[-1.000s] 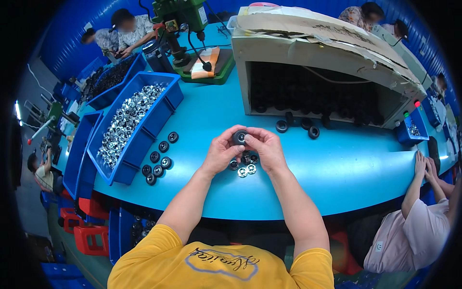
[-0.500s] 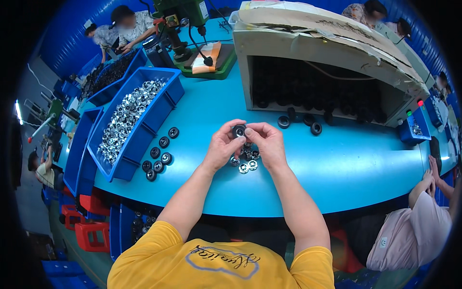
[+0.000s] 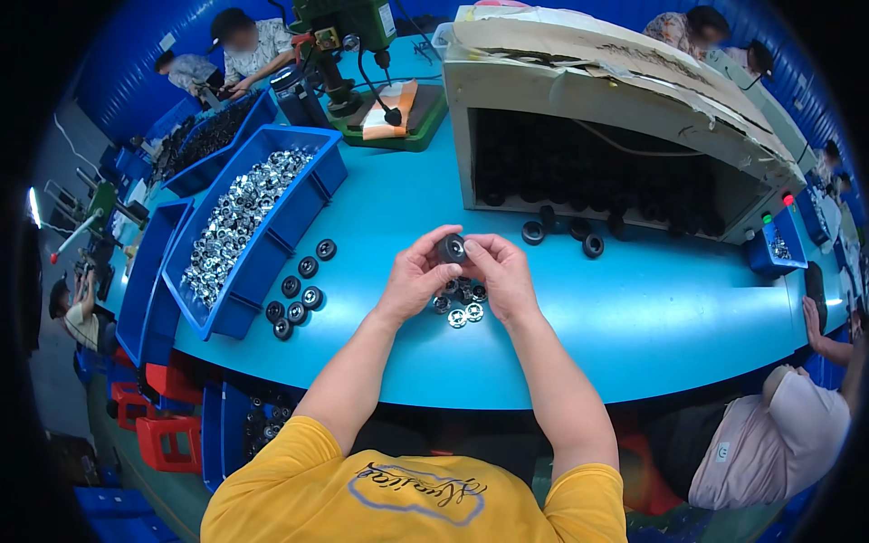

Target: The recorder is assembling small plastic wheels by manually inserting metal bearings into the center of black plastic hubs.

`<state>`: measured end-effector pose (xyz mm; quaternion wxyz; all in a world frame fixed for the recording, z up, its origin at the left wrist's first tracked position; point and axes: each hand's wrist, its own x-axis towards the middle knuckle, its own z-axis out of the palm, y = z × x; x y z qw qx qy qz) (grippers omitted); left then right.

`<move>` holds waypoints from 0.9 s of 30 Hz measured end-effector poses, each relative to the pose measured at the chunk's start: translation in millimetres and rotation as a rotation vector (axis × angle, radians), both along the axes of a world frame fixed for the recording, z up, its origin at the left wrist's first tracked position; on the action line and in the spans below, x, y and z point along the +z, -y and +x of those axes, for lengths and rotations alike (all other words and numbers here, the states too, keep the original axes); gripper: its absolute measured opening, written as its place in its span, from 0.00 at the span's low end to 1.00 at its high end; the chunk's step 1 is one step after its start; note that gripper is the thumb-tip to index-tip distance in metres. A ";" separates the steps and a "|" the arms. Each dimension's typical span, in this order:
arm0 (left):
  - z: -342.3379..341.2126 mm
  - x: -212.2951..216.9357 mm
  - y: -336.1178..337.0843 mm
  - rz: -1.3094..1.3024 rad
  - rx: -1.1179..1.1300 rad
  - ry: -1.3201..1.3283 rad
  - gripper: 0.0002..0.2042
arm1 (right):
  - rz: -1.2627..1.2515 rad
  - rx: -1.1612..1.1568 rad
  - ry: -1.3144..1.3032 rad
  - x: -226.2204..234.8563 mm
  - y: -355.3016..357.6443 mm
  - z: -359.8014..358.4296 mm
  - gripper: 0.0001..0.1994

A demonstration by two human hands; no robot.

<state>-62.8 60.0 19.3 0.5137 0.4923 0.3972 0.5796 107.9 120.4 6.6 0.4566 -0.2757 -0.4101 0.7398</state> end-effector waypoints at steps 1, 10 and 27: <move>-0.1 0.1 -0.2 0.020 0.018 -0.030 0.27 | 0.013 0.010 0.026 -1.7 -1.2 0.4 0.12; 0.4 -7.2 -5.0 0.375 0.406 -0.716 0.26 | 0.316 -0.039 0.375 8.9 6.2 -4.9 0.18; 3.9 -3.2 1.2 0.331 0.373 -0.761 0.28 | 0.039 0.040 0.135 7.3 3.6 -2.3 0.15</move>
